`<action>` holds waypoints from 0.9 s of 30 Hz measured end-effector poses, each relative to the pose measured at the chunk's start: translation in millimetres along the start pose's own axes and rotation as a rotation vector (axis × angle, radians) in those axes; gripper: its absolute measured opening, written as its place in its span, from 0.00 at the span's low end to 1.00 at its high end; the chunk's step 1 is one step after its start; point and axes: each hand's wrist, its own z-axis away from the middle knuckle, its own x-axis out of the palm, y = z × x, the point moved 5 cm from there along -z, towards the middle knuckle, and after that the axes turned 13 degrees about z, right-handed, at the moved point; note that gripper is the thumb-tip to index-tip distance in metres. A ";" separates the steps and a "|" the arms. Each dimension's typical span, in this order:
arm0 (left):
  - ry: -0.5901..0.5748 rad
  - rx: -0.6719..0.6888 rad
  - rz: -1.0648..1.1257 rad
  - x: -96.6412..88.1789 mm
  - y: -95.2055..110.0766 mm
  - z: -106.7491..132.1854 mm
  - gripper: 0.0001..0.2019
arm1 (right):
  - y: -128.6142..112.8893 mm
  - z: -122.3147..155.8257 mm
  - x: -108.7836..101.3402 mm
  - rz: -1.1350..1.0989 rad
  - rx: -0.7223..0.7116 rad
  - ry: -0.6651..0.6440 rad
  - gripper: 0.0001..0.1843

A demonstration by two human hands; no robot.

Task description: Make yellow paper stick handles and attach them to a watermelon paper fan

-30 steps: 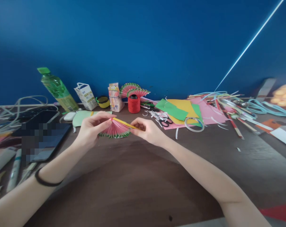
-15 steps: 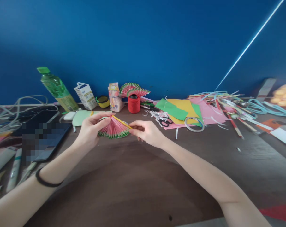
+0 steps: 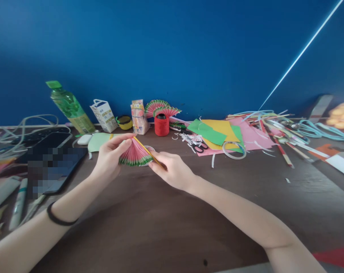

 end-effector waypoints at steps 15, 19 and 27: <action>-0.161 -0.100 0.167 11.6 -14.1 7.4 0.11 | -1.4 4.2 2.4 0.292 -0.066 0.209 0.17; -0.147 -0.070 0.139 12.1 -14.5 11.0 0.09 | -1.2 2.8 1.3 0.279 -0.017 0.174 0.16; -0.208 -0.107 0.204 16.0 -16.7 15.1 0.09 | -0.8 2.9 -5.0 0.287 -0.055 0.212 0.14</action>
